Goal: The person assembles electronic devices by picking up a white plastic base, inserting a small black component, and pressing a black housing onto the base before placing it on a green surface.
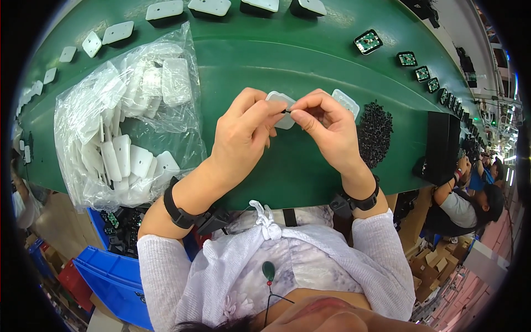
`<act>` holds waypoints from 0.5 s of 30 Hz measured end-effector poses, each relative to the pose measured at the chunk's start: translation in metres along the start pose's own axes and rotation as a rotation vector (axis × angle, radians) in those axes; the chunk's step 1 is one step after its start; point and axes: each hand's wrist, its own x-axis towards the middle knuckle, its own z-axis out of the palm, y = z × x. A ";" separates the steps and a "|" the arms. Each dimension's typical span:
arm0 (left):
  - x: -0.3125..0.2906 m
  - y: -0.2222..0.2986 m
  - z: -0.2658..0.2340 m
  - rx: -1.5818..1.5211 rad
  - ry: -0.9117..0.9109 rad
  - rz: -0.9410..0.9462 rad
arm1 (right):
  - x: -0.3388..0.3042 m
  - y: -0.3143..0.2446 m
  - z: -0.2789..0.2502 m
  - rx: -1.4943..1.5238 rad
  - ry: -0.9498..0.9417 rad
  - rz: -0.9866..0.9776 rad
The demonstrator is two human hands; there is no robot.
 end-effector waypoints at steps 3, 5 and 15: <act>0.000 0.002 0.001 -0.041 -0.008 -0.023 | 0.000 -0.002 0.001 -0.025 0.008 0.024; 0.000 0.003 0.003 -0.083 -0.012 -0.037 | -0.001 -0.003 0.002 -0.024 0.049 -0.020; -0.003 -0.004 0.010 -0.530 0.011 -0.286 | -0.002 -0.005 0.014 -0.344 0.162 -0.211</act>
